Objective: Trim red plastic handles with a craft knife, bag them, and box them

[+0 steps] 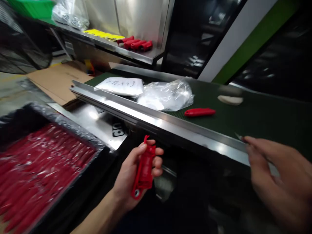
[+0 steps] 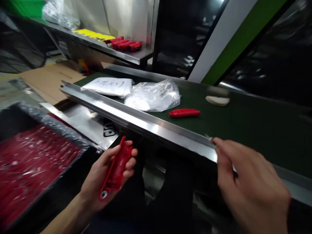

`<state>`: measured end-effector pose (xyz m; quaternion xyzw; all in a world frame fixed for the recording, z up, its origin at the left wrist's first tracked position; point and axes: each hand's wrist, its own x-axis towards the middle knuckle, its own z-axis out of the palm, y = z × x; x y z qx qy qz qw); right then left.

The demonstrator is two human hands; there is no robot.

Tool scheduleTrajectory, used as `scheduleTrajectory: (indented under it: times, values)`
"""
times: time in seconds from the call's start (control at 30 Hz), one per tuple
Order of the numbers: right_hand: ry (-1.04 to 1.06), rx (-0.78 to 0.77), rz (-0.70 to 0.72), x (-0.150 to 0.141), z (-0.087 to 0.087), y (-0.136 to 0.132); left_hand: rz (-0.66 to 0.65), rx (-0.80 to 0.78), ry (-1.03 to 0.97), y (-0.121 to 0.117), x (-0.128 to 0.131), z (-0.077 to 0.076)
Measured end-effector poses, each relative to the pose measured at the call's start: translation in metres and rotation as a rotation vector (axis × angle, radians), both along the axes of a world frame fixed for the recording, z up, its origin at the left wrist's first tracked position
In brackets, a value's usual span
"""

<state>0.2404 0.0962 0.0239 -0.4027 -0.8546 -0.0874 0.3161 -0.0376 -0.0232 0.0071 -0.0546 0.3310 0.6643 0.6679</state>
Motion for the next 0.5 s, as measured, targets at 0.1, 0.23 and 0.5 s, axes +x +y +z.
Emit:
scheduleTrajectory:
  times: [0.1, 0.23, 0.5]
  values:
    - [-0.204, 0.004, -0.15, 0.022, 0.031, 0.06, -0.023, -0.054, 0.037, -0.005, -0.006, -0.003]
    - [-0.408, -0.063, -0.124, 0.005, 0.04, 0.106, -0.018, -0.114, 0.019, -0.016, -0.008, -0.011]
    - [-0.497, -0.23, 0.145, -0.146, 0.014, 0.148, -0.009, -0.14, -0.074, -0.025, -0.001, -0.03]
